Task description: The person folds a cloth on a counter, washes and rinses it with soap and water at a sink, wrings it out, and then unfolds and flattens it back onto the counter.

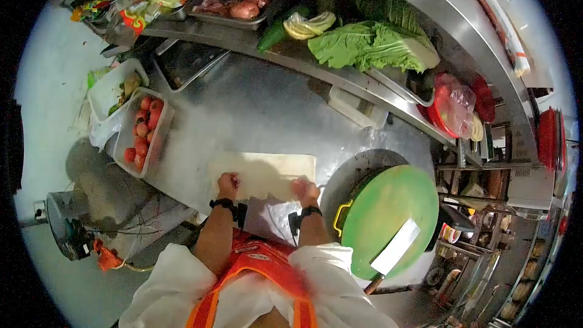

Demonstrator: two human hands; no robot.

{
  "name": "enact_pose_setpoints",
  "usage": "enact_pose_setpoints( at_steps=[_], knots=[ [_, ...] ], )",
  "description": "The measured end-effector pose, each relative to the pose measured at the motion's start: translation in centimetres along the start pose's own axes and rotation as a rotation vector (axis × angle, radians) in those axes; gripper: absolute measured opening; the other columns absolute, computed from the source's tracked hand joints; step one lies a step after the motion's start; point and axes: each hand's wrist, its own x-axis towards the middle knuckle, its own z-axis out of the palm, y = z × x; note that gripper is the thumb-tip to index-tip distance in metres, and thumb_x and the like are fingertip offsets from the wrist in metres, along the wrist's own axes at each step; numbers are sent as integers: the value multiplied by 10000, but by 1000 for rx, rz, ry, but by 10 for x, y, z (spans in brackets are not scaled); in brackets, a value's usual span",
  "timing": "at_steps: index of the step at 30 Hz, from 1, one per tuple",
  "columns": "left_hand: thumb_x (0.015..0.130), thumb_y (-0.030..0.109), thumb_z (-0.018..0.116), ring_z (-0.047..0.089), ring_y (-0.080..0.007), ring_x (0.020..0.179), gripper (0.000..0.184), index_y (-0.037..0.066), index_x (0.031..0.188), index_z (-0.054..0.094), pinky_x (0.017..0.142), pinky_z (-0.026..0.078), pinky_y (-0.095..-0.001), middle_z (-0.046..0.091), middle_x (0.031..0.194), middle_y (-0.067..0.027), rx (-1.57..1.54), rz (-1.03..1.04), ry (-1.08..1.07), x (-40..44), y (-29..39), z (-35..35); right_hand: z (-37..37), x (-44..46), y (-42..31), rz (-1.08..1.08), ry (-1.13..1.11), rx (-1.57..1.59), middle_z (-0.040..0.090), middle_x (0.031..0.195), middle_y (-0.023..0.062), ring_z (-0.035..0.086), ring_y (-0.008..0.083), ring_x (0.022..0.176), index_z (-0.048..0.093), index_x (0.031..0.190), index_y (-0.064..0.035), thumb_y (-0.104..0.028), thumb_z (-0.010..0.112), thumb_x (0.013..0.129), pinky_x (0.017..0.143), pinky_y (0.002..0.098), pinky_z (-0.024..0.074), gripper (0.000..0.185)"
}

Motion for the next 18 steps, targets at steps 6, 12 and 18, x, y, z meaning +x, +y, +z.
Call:
enact_pose_setpoints(
  at_steps=[6, 12, 18],
  knots=[
    [842, 310, 473, 523, -143, 771, 345, 53, 1065, 530, 676, 428, -306, 556, 973, -72, 488, -115, -366, -72, 47, 7, -41, 47, 17, 6, -88, -36, 608, 845, 147, 598, 285, 800, 525, 874, 12, -114, 380, 813, 752, 394, 496, 201],
    [783, 93, 534, 548, -208, 904, 281, 22, 1055, 520, 732, 448, -302, 566, 978, -102, 802, 1067, -972, -237, 94, 92, -53, 20, 26, -120, -22, -317, 605, 826, 146, 604, 260, 755, 543, 927, 28, -178, 466, 827, 690, 356, 514, 242],
    [569, 187, 621, 493, -282, 858, 381, -50, 844, 506, 728, 391, -455, 496, 863, -154, 1398, 2677, -904, -442, 65, 101, -103, 25, 25, -217, -278, -606, 601, 827, 133, 600, 253, 756, 556, 915, 4, -179, 483, 822, 682, 356, 512, 218]
  ],
)
